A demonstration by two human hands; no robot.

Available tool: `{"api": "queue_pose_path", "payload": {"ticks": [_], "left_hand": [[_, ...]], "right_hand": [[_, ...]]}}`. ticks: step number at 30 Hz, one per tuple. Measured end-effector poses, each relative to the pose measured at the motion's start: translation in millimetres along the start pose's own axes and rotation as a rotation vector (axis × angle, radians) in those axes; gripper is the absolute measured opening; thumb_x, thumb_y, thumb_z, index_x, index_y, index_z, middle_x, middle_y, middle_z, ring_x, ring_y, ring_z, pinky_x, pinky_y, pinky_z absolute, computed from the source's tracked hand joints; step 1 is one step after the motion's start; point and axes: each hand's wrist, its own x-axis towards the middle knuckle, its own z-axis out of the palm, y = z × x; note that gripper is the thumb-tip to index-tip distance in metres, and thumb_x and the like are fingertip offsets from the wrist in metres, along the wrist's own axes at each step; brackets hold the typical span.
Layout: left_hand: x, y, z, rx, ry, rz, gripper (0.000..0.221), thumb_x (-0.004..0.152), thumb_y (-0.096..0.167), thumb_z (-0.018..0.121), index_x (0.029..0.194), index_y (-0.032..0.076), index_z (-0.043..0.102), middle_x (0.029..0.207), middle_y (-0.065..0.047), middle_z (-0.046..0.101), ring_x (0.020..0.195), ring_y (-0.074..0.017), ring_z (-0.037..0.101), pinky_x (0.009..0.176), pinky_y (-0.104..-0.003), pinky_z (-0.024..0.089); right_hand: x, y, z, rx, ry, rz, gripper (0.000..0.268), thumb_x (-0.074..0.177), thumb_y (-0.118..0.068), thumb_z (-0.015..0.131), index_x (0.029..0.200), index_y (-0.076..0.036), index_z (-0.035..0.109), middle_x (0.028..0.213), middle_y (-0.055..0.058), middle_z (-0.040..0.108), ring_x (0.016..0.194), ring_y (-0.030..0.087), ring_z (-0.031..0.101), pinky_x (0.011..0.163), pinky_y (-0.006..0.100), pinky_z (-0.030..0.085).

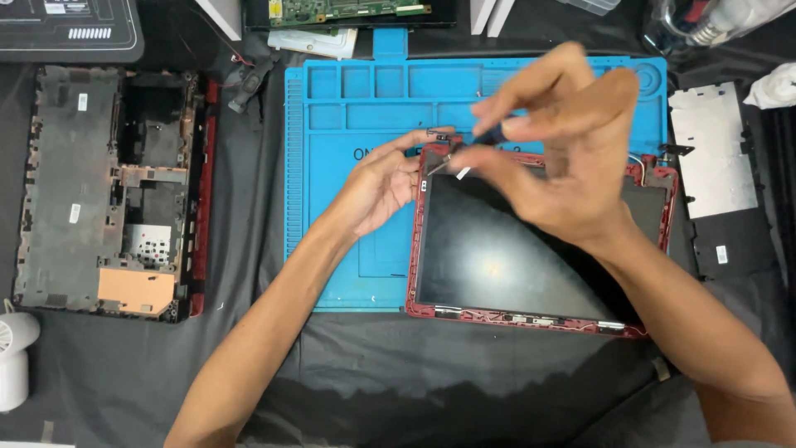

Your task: Disassemble parts of a laptop including the screen bezel, hinges, and internal components.

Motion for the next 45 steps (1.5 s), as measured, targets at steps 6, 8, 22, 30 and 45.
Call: {"api": "queue_pose_path", "payload": {"ticks": [6,8,22,30,45], "left_hand": [[-4,5,8,0.008,-0.051,0.024,0.047,0.102,0.001,0.046,0.15,-0.002,0.042,0.131,-0.021,0.066,0.11,-0.0217,0.069,0.097,-0.035,0.057],[-7,9,17,0.021,-0.054,0.02,0.05,0.101,0.001,0.045,0.151,-0.001,0.041,0.132,-0.02,0.066,0.11,-0.0211,0.069,0.098,-0.035,0.056],[-6,6,15,0.117,-0.067,0.05,0.055,0.105,0.003,0.038,0.159,0.003,0.03,0.132,-0.022,0.065,0.11,-0.0221,0.069,0.099,-0.037,0.056],[-6,5,18,0.059,-0.081,0.056,0.06,0.103,-0.002,0.042,0.16,0.007,0.028,0.13,-0.02,0.063,0.109,-0.0215,0.067,0.1,-0.038,0.056],[-9,8,25,0.056,-0.107,0.073,0.063,0.1,-0.005,0.049,0.155,0.018,0.028,0.137,-0.023,0.058,0.114,-0.0231,0.065,0.103,-0.04,0.055]], "right_hand": [[8,-8,-1,0.276,0.033,0.241,0.033,0.096,0.007,0.065,0.114,-0.008,0.041,0.117,0.025,0.063,0.117,0.03,0.069,0.111,0.043,0.057],[2,-4,0,0.196,-0.011,0.111,0.036,0.091,0.01,0.061,0.114,-0.004,0.037,0.122,0.03,0.059,0.122,0.035,0.062,0.112,0.047,0.053],[11,-8,-1,0.334,0.112,0.387,0.031,0.099,0.0,0.063,0.114,-0.01,0.038,0.115,0.018,0.065,0.118,0.025,0.071,0.117,0.037,0.056],[7,-1,1,0.266,0.144,0.302,0.034,0.098,0.008,0.066,0.115,-0.007,0.04,0.116,0.016,0.06,0.107,0.022,0.065,0.102,0.035,0.054],[-13,19,-6,0.186,0.132,0.286,0.047,0.108,0.011,0.061,0.135,-0.009,0.027,0.126,0.019,0.057,0.112,0.025,0.07,0.102,0.036,0.061]]}}
